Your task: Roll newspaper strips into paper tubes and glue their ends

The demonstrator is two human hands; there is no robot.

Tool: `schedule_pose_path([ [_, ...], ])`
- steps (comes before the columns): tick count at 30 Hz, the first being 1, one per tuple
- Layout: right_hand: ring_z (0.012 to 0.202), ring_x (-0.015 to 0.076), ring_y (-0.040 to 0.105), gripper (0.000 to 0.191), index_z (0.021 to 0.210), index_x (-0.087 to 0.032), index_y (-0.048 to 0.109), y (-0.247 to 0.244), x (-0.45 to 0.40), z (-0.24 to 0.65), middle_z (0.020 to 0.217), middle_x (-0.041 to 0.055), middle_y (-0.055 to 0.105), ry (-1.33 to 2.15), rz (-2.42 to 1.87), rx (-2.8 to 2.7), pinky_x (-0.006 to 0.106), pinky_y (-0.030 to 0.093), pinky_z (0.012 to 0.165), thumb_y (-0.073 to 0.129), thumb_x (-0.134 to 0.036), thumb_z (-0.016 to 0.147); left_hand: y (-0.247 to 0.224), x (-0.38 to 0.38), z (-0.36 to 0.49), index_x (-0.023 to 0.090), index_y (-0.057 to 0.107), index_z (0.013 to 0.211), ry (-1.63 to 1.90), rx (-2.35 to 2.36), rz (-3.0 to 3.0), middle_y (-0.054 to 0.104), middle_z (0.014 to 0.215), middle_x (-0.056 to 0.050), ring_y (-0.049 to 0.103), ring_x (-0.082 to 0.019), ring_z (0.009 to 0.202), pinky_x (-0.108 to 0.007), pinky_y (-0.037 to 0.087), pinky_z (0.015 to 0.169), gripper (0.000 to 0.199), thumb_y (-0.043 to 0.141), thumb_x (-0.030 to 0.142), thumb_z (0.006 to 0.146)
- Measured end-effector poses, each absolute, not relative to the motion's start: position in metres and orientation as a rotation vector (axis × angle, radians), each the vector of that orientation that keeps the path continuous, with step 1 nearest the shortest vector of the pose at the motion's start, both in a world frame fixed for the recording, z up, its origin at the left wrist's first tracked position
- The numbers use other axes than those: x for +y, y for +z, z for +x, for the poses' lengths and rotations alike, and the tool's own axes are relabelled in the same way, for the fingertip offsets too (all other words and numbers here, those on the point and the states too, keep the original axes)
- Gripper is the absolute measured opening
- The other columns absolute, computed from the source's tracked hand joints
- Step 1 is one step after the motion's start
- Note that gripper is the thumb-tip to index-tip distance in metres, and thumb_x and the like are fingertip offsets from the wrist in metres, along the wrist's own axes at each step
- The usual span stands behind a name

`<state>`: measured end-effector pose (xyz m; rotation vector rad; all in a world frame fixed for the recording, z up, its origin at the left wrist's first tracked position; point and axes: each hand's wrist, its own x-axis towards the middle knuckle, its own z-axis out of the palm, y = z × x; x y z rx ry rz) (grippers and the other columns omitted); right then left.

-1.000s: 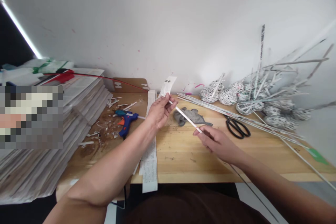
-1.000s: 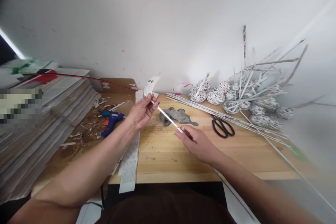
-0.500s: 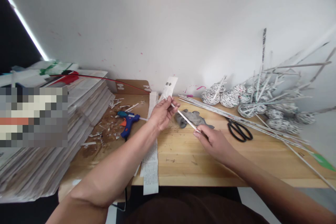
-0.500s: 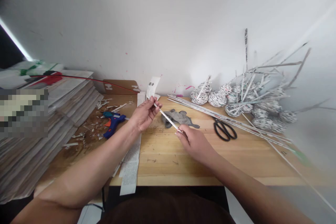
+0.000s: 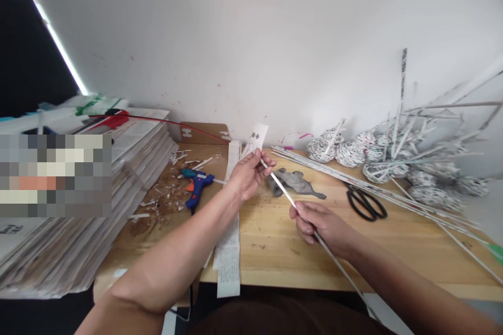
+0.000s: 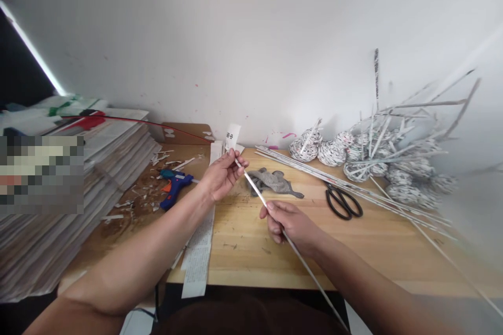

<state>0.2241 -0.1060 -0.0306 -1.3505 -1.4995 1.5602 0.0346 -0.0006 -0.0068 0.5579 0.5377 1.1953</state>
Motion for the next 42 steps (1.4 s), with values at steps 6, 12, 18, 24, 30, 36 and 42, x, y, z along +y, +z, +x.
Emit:
schedule_pose_path([
  [6,0.051,0.0111,0.042,0.034,0.084,-0.02,0.053,-0.0273,-0.105,0.2208,0.058,-0.0041,0.045,1.275,-1.428,-1.601,0.026,0.035,0.054,0.05,-0.053,0.089,-0.0073,-0.0009,0.0352,0.011,0.059,0.082,1.182,0.545,0.579,0.063,0.07,-0.003,0.069,-0.012,0.067,-0.016,0.056,0.056,0.017,0.051,0.023,0.093],
  [12,0.044,0.0115,0.037,0.041,0.085,-0.02,0.052,-0.0265,-0.1034,0.2221,0.048,-0.008,0.029,1.8,-1.268,-1.373,0.025,0.03,0.047,0.035,-0.056,0.093,-0.0072,-0.0011,0.0345,0.011,0.059,0.083,1.169,0.521,0.569,0.063,0.072,-0.004,0.069,-0.014,0.069,-0.015,0.054,0.052,0.018,0.052,0.025,0.092],
  [18,0.054,0.0118,0.04,0.033,0.083,-0.02,0.056,-0.0267,-0.1036,0.2203,0.059,-0.0031,0.045,1.118,-1.434,-1.642,0.026,0.034,0.054,0.053,-0.052,0.088,-0.0059,-0.0027,0.0344,0.012,0.058,0.084,1.163,0.561,0.578,0.065,0.073,-0.005,0.07,-0.015,0.07,-0.018,0.056,0.055,0.017,0.051,0.025,0.093],
  [24,0.044,0.0098,0.036,0.041,0.087,-0.019,0.056,-0.0294,-0.1052,0.2195,0.055,-0.0054,0.039,1.693,-1.316,-1.419,0.025,0.032,0.047,0.043,-0.057,0.09,-0.0047,-0.0039,0.0347,0.013,0.056,0.084,1.131,0.541,0.564,0.065,0.074,-0.005,0.071,-0.016,0.069,-0.019,0.056,0.052,0.017,0.049,0.026,0.093],
  [30,0.054,0.0123,0.042,0.033,0.09,-0.02,0.06,-0.0289,-0.1029,0.2216,0.059,-0.0024,0.047,1.11,-1.459,-1.693,0.027,0.034,0.055,0.05,-0.051,0.09,-0.0063,-0.0024,0.035,0.013,0.056,0.083,1.132,0.553,0.558,0.067,0.077,-0.006,0.072,-0.018,0.071,-0.021,0.057,0.052,0.018,0.048,0.026,0.094],
  [36,0.049,0.0115,0.04,0.037,0.088,-0.02,0.056,-0.0287,-0.1035,0.2191,0.055,-0.0047,0.042,1.662,-1.306,-1.427,0.027,0.034,0.052,0.046,-0.055,0.089,-0.0056,-0.0025,0.0334,0.013,0.056,0.083,1.115,0.537,0.551,0.066,0.074,-0.006,0.071,-0.017,0.067,-0.019,0.054,0.047,0.019,0.047,0.026,0.094],
  [42,0.05,0.0127,0.041,0.038,0.084,-0.02,0.056,-0.0263,-0.0998,0.2187,0.05,-0.0054,0.038,1.52,-1.307,-1.462,0.027,0.034,0.053,0.046,-0.056,0.09,-0.0055,-0.0029,0.0345,0.013,0.056,0.081,1.119,0.533,0.561,0.066,0.075,-0.006,0.071,-0.017,0.069,-0.019,0.055,0.051,0.021,0.048,0.028,0.094],
])
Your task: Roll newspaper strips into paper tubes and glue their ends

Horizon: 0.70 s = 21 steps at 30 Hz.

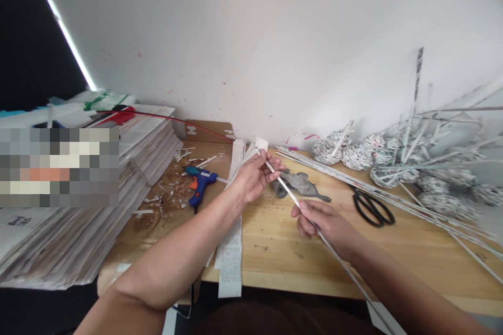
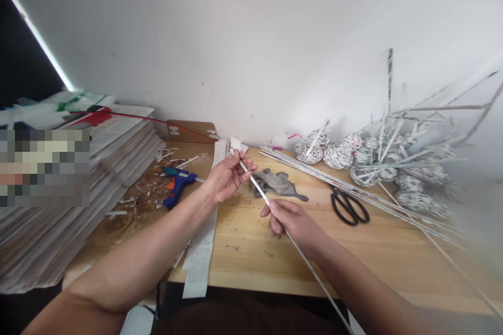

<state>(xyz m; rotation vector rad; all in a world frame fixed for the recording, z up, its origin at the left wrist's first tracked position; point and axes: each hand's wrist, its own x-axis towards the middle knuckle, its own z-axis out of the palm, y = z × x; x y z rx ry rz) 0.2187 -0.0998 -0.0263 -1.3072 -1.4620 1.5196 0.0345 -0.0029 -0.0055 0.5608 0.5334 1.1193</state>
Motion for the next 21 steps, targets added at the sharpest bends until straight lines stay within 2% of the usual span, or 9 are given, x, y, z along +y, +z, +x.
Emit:
schedule_pose_path([
  [3,0.048,0.0131,0.042,0.042,0.085,-0.019,0.055,-0.029,-0.0998,0.2196,0.049,-0.006,0.037,1.704,-1.298,-1.397,0.027,0.035,0.052,0.04,-0.058,0.091,-0.0067,-0.003,0.035,0.013,0.055,0.08,1.11,0.522,0.565,0.065,0.075,-0.006,0.071,-0.016,0.069,-0.019,0.055,0.051,0.023,0.046,0.028,0.095],
  [6,0.056,0.0136,0.045,0.036,0.085,-0.02,0.057,-0.0304,-0.1008,0.2203,0.06,-0.0021,0.048,1.192,-1.461,-1.673,0.028,0.036,0.058,0.05,-0.055,0.088,-0.008,-0.0026,0.0351,0.013,0.055,0.08,1.119,0.535,0.566,0.065,0.074,-0.006,0.071,-0.016,0.069,-0.019,0.055,0.051,0.023,0.045,0.028,0.095],
  [8,0.058,0.0141,0.044,0.033,0.084,-0.021,0.058,-0.0305,-0.1013,0.2207,0.061,-0.0017,0.048,0.936,-1.492,-1.768,0.028,0.034,0.058,0.053,-0.053,0.087,-0.008,-0.0025,0.035,0.013,0.054,0.08,1.125,0.546,0.565,0.066,0.075,-0.006,0.071,-0.016,0.069,-0.019,0.055,0.052,0.023,0.046,0.028,0.095],
  [10,0.052,0.0134,0.039,0.037,0.084,-0.021,0.057,-0.0305,-0.1013,0.2208,0.055,-0.0034,0.041,1.118,-1.466,-1.699,0.028,0.032,0.054,0.046,-0.055,0.09,-0.0071,-0.0029,0.0351,0.013,0.054,0.08,1.125,0.538,0.56,0.066,0.075,-0.007,0.07,-0.016,0.069,-0.019,0.054,0.051,0.023,0.047,0.029,0.095],
  [12,0.044,0.012,0.031,0.042,0.085,-0.021,0.054,-0.0305,-0.1011,0.2203,0.049,-0.0071,0.029,1.527,-1.365,-1.512,0.027,0.03,0.047,0.036,-0.058,0.092,-0.0057,-0.0036,0.0353,0.014,0.054,0.08,1.122,0.522,0.552,0.065,0.074,-0.006,0.07,-0.016,0.068,-0.018,0.053,0.049,0.023,0.047,0.03,0.095],
  [14,0.042,0.0112,0.03,0.044,0.086,-0.021,0.052,-0.0302,-0.101,0.2194,0.049,-0.0081,0.026,1.731,-1.288,-1.401,0.026,0.03,0.046,0.033,-0.06,0.092,-0.0045,-0.0043,0.0356,0.014,0.054,0.08,1.118,0.521,0.55,0.065,0.073,-0.005,0.069,-0.015,0.066,-0.017,0.051,0.048,0.023,0.046,0.03,0.095],
  [16,0.046,0.0117,0.036,0.04,0.091,-0.021,0.054,-0.0292,-0.1009,0.2182,0.053,-0.0063,0.035,1.536,-1.351,-1.502,0.026,0.033,0.05,0.041,-0.058,0.091,-0.0038,-0.0047,0.0358,0.015,0.053,0.081,1.117,0.544,0.561,0.064,0.072,-0.005,0.068,-0.014,0.063,-0.017,0.05,0.045,0.023,0.045,0.031,0.095],
  [19,0.058,0.0138,0.044,0.032,0.09,-0.021,0.058,-0.0277,-0.1005,0.2163,0.063,-0.0018,0.049,1.0,-1.461,-1.756,0.027,0.035,0.057,0.054,-0.053,0.087,-0.0029,-0.0047,0.0356,0.015,0.052,0.081,1.124,0.573,0.578,0.064,0.072,-0.004,0.067,-0.014,0.06,-0.017,0.047,0.043,0.022,0.045,0.031,0.095],
  [21,0.056,0.0138,0.044,0.033,0.087,-0.021,0.058,-0.0274,-0.1,0.215,0.061,-0.0018,0.048,1.031,-1.45,-1.763,0.027,0.035,0.056,0.049,-0.053,0.089,-0.002,-0.0048,0.0351,0.016,0.051,0.081,1.125,0.574,0.582,0.064,0.071,-0.004,0.066,-0.013,0.059,-0.017,0.045,0.042,0.023,0.045,0.032,0.095],
])
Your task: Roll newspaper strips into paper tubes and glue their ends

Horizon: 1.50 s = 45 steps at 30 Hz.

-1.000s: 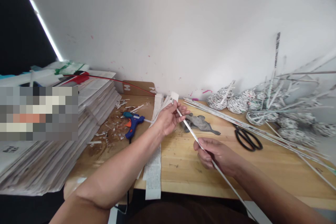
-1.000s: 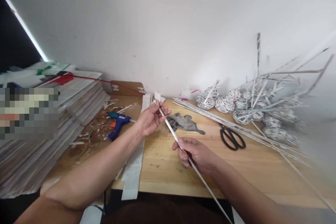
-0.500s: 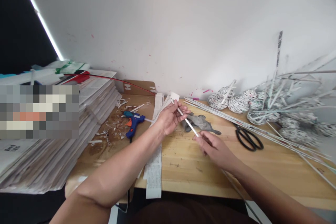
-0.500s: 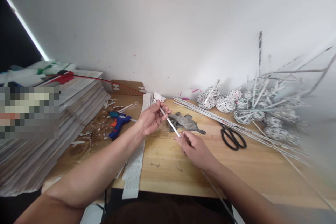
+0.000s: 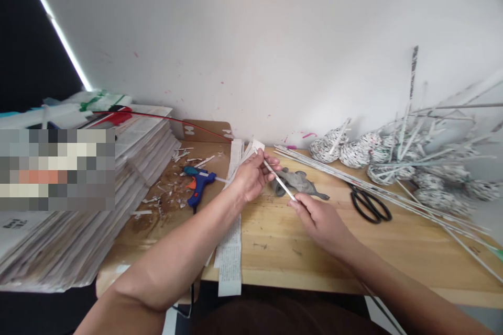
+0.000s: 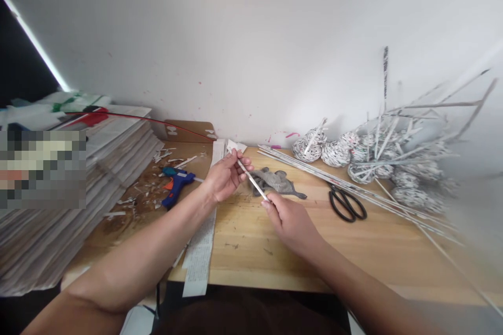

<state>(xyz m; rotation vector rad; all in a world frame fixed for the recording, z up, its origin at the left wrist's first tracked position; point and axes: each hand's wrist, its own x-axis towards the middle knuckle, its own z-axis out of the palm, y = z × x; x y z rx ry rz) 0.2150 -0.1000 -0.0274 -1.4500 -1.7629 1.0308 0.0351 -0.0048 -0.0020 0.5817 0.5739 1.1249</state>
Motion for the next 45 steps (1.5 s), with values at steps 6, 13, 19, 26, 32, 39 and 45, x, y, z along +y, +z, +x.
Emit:
schedule_pose_path([
  [6,0.046,0.0119,0.038,0.04,0.088,-0.021,0.054,-0.026,-0.099,0.214,0.053,-0.0054,0.039,1.554,-1.331,-1.538,0.026,0.034,0.05,0.038,-0.057,0.092,0.0,-0.006,0.035,0.016,0.05,0.08,1.101,0.57,0.577,0.062,0.068,-0.003,0.065,-0.013,0.058,-0.016,0.041,0.04,0.026,0.038,0.03,0.097],
  [13,0.044,0.0119,0.033,0.036,0.081,-0.023,0.048,-0.031,-0.1,0.215,0.049,-0.0074,0.029,1.619,-1.276,-1.47,0.026,0.031,0.048,0.035,-0.053,0.094,-0.001,-0.006,0.035,0.016,0.05,0.08,1.094,0.546,0.568,0.062,0.069,-0.003,0.065,-0.013,0.059,-0.016,0.038,0.039,0.026,0.037,0.031,0.098],
  [19,0.055,0.0118,0.041,0.033,0.081,-0.021,0.051,-0.027,-0.096,0.212,0.061,-0.0033,0.044,1.203,-1.376,-1.645,0.026,0.033,0.054,0.053,-0.053,0.088,-0.001,-0.006,0.035,0.016,0.049,0.079,1.108,0.563,0.594,0.062,0.069,-0.004,0.064,-0.013,0.059,-0.017,0.038,0.04,0.027,0.037,0.03,0.098],
  [26,0.039,0.0114,0.031,0.037,0.083,-0.022,0.047,-0.022,-0.094,0.209,0.044,-0.0096,0.021,1.912,-1.074,-1.379,0.025,0.027,0.044,0.034,-0.056,0.093,0.0,-0.006,0.034,0.016,0.049,0.078,1.089,0.501,0.576,0.062,0.07,-0.004,0.065,-0.014,0.06,-0.016,0.037,0.039,0.027,0.036,0.029,0.098],
  [32,0.055,0.0117,0.043,0.033,0.086,-0.021,0.055,-0.02,-0.089,0.206,0.062,-0.0026,0.047,1.092,-1.37,-1.703,0.026,0.033,0.054,0.053,-0.054,0.088,-0.001,-0.006,0.035,0.015,0.051,0.08,1.147,0.509,0.61,0.063,0.07,-0.005,0.065,-0.013,0.061,-0.017,0.041,0.043,0.026,0.039,0.029,0.097],
  [39,0.038,0.0103,0.031,0.037,0.082,-0.022,0.047,-0.023,-0.084,0.21,0.045,-0.0101,0.022,1.933,-1.051,-1.26,0.023,0.026,0.042,0.039,-0.056,0.093,-0.003,-0.007,0.036,0.015,0.052,0.079,1.107,0.45,0.607,0.063,0.07,-0.005,0.065,-0.014,0.062,-0.017,0.037,0.04,0.023,0.048,0.033,0.094],
  [45,0.048,0.0089,0.038,0.034,0.084,-0.019,0.055,-0.015,-0.079,0.204,0.054,-0.0053,0.043,1.385,-1.211,-1.546,0.023,0.031,0.048,0.052,-0.053,0.089,0.001,-0.01,0.036,0.015,0.052,0.08,1.12,0.441,0.645,0.063,0.071,-0.005,0.064,-0.014,0.063,-0.017,0.04,0.044,0.022,0.048,0.031,0.094],
])
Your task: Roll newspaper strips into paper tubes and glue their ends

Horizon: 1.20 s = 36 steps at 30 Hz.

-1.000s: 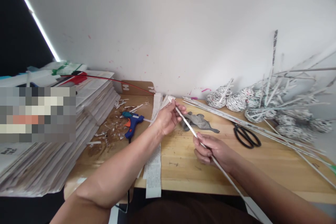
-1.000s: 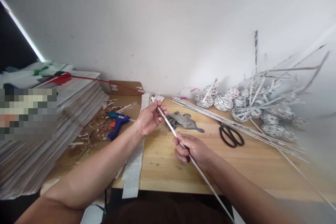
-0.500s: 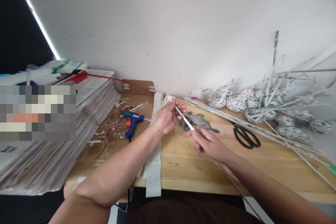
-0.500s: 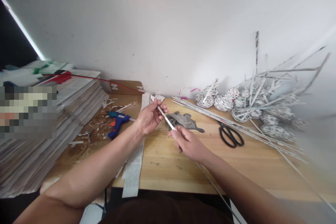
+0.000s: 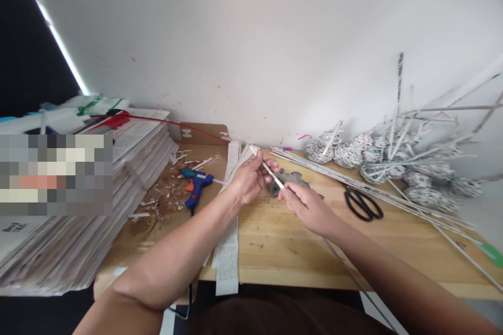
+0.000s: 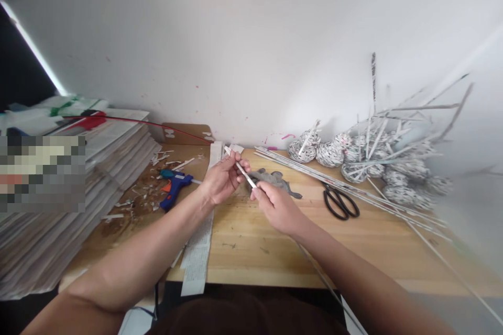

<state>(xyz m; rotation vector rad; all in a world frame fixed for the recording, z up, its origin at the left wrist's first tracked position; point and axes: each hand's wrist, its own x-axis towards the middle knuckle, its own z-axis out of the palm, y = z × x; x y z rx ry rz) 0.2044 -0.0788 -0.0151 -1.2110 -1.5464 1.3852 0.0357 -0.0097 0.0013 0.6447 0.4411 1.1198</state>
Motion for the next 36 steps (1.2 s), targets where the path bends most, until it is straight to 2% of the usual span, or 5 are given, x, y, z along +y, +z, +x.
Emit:
schedule_pose_path([
  [5,0.038,0.0101,0.025,0.038,0.075,-0.023,0.039,-0.011,-0.084,0.204,0.044,-0.0109,0.019,1.958,-0.907,-1.31,0.024,0.029,0.042,0.037,-0.057,0.092,0.009,-0.016,0.037,0.016,0.052,0.08,1.054,0.372,0.679,0.061,0.068,-0.004,0.063,-0.014,0.062,-0.016,0.037,0.044,0.02,0.05,0.031,0.093],
  [12,0.056,0.0122,0.041,0.034,0.081,-0.02,0.052,0.008,-0.09,0.206,0.065,-0.0016,0.046,0.945,-1.261,-1.752,0.025,0.031,0.053,0.053,-0.053,0.087,0.02,-0.034,0.045,0.016,0.051,0.081,1.123,0.422,0.736,0.061,0.072,-0.005,0.06,-0.013,0.064,-0.02,0.044,0.053,0.023,0.043,0.032,0.096],
  [18,0.039,0.0105,0.028,0.042,0.079,-0.022,0.043,0.0,-0.101,0.2,0.047,-0.01,0.023,1.869,-0.972,-1.514,0.025,0.031,0.044,0.03,-0.06,0.093,0.02,-0.066,0.034,0.016,0.049,0.078,1.109,0.454,0.694,0.056,0.069,-0.002,0.057,-0.011,0.062,-0.018,0.039,0.05,0.019,0.046,0.026,0.094],
  [23,0.061,0.0137,0.048,0.033,0.085,-0.02,0.054,-0.005,-0.111,0.187,0.071,0.002,0.053,1.129,-1.159,-1.85,0.026,0.035,0.055,0.057,-0.053,0.086,0.002,-0.089,0.027,0.017,0.05,0.079,1.22,0.521,0.663,0.057,0.069,-0.003,0.056,-0.012,0.064,-0.02,0.042,0.055,0.022,0.043,0.031,0.096],
  [36,0.049,0.0109,0.042,0.037,0.079,-0.02,0.051,-0.019,-0.131,0.168,0.056,-0.0038,0.044,1.537,-1.088,-1.822,0.024,0.033,0.051,0.049,-0.056,0.089,-0.017,-0.128,-0.003,0.017,0.052,0.081,1.271,0.54,0.57,0.059,0.073,-0.004,0.059,-0.013,0.069,-0.02,0.043,0.057,0.02,0.051,0.033,0.093],
])
